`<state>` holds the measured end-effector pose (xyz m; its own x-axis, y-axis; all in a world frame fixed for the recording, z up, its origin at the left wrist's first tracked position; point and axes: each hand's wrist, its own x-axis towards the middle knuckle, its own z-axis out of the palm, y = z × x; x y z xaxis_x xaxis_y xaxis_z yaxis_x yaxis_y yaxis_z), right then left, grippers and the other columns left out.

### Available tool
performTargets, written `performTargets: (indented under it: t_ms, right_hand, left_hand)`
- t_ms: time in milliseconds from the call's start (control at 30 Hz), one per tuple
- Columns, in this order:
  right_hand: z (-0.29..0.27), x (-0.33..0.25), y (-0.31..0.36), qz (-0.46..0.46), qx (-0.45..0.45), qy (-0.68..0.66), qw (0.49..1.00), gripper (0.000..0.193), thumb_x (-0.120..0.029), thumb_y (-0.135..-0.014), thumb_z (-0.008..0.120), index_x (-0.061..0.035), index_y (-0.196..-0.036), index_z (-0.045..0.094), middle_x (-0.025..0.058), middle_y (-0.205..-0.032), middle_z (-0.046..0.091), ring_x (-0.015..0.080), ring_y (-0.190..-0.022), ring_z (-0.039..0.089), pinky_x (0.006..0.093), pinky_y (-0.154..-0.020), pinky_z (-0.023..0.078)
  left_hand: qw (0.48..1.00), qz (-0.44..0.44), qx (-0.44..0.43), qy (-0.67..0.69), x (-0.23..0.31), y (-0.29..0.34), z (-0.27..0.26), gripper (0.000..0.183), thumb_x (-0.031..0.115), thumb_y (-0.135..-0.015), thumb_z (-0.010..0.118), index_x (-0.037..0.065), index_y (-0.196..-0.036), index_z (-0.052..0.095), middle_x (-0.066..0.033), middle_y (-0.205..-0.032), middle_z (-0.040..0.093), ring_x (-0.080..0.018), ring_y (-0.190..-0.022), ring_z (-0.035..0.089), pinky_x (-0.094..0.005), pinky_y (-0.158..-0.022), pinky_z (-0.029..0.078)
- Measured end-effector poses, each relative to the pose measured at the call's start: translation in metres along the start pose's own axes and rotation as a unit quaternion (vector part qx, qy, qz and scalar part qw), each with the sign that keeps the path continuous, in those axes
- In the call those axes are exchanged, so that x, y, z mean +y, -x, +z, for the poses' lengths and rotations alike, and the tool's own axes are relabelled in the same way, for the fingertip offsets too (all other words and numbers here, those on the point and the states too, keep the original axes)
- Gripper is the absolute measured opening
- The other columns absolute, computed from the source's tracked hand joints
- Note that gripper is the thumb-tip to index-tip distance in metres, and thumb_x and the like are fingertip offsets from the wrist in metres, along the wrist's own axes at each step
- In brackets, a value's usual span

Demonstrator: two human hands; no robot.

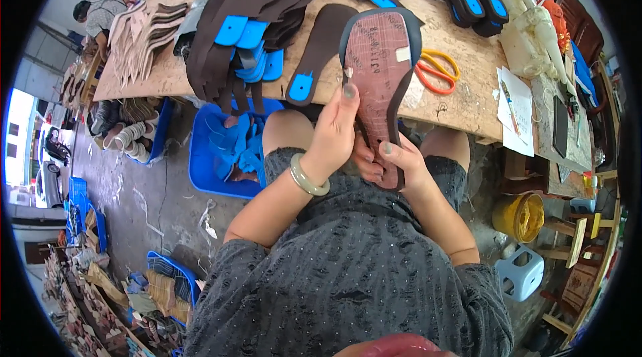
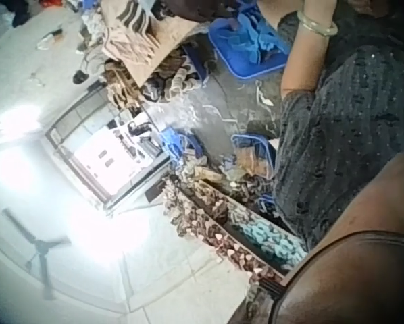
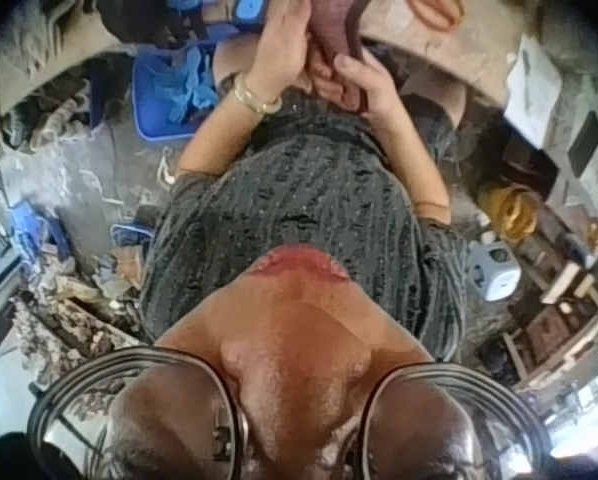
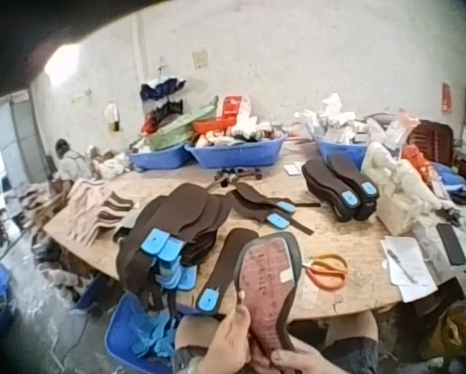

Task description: Manually assembling and inspecting shoe sole components at a workbench.

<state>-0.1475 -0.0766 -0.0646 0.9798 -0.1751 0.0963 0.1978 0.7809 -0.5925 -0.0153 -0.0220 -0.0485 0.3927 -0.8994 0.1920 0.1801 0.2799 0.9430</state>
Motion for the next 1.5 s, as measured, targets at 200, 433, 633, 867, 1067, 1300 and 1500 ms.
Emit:
performTargets:
  t_ms: [200, 433, 633, 867, 1067, 1300, 1500]
  right_hand:
    - [0.003, -0.012, -0.011, -0.082, 0.250, 0.526, 0.808, 0.062, -0.018, -0.081, 0.068, -0.0037, -0.133, 0.039, 0.0160, -0.116, 0.059, 0.0217, -0.098, 0.061, 0.0314, -0.086, 0.047]
    - [0.008, -0.013, -0.019, -0.115, 0.263, 0.564, 0.774, 0.061, -0.017, -0.079, 0.069, -0.0053, -0.132, 0.040, 0.0203, -0.114, 0.061, 0.0293, -0.107, 0.061, 0.0348, -0.091, 0.046]
    - [0.007, -0.021, -0.013, -0.088, 0.251, 0.510, 0.818, 0.059, -0.019, -0.080, 0.069, -0.0051, -0.131, 0.042, 0.0199, -0.112, 0.061, 0.0287, -0.104, 0.062, 0.0348, -0.090, 0.046]
    - [0.017, -0.023, -0.004, -0.060, 0.208, 0.463, 0.859, 0.062, -0.018, -0.081, 0.067, -0.0038, -0.134, 0.038, 0.0139, -0.106, 0.060, 0.0177, -0.090, 0.061, 0.0309, -0.082, 0.048]
    - [0.014, -0.022, -0.005, -0.013, 0.171, 0.465, 0.869, 0.066, -0.024, -0.081, 0.068, -0.0015, -0.135, 0.037, 0.0123, -0.097, 0.060, 0.0185, -0.090, 0.059, 0.0315, -0.082, 0.046]
    - [-0.006, -0.063, -0.016, -0.013, 0.137, 0.562, 0.815, 0.068, -0.032, -0.079, 0.070, -0.0030, -0.134, 0.041, 0.0175, -0.111, 0.060, 0.0261, -0.102, 0.059, 0.0353, -0.089, 0.045]
    - [-0.077, -0.196, -0.077, -0.200, 0.275, 0.712, 0.615, 0.061, -0.026, -0.073, 0.074, -0.0056, -0.125, 0.051, 0.0152, -0.111, 0.063, 0.0270, -0.104, 0.061, 0.0381, -0.088, 0.047]
  left_hand:
    - [0.923, 0.266, 0.160, -0.229, 0.014, -0.007, -0.011, 0.060, 0.031, -0.090, 0.064, 0.000, -0.134, 0.039, -0.0090, -0.128, 0.045, -0.0149, -0.109, 0.046, -0.0310, -0.090, 0.040]
    - [0.980, 0.153, 0.119, -0.042, 0.034, -0.012, -0.024, 0.026, 0.006, -0.083, 0.071, 0.002, -0.101, 0.052, -0.0020, -0.091, 0.055, -0.0071, -0.083, 0.053, -0.0202, -0.074, 0.045]
    - [0.975, 0.190, 0.099, -0.052, 0.036, -0.019, -0.018, 0.025, -0.005, -0.082, 0.067, 0.002, -0.100, 0.052, -0.0023, -0.089, 0.054, -0.0074, -0.082, 0.052, -0.0203, -0.074, 0.045]
    - [0.991, 0.127, 0.053, -0.002, 0.035, -0.016, -0.021, 0.020, 0.000, -0.083, 0.068, 0.004, -0.090, 0.050, 0.0007, -0.085, 0.049, -0.0064, -0.077, 0.049, -0.0198, -0.072, 0.044]
    - [0.994, 0.095, 0.002, 0.051, 0.025, -0.022, -0.033, 0.026, 0.013, -0.082, 0.072, 0.007, -0.081, 0.047, 0.0013, -0.087, 0.041, -0.0071, -0.079, 0.041, -0.0189, -0.075, 0.034]
    - [0.992, 0.100, 0.067, 0.045, 0.015, -0.037, -0.032, 0.047, 0.023, -0.074, 0.081, 0.009, -0.101, 0.044, 0.0012, -0.090, 0.042, -0.0082, -0.085, 0.042, -0.0214, -0.078, 0.036]
    - [0.993, 0.071, 0.073, -0.064, -0.020, -0.025, -0.061, 0.033, 0.029, -0.088, 0.066, 0.005, -0.101, 0.048, -0.0010, -0.090, 0.046, -0.0091, -0.077, 0.044, -0.0223, -0.071, 0.038]
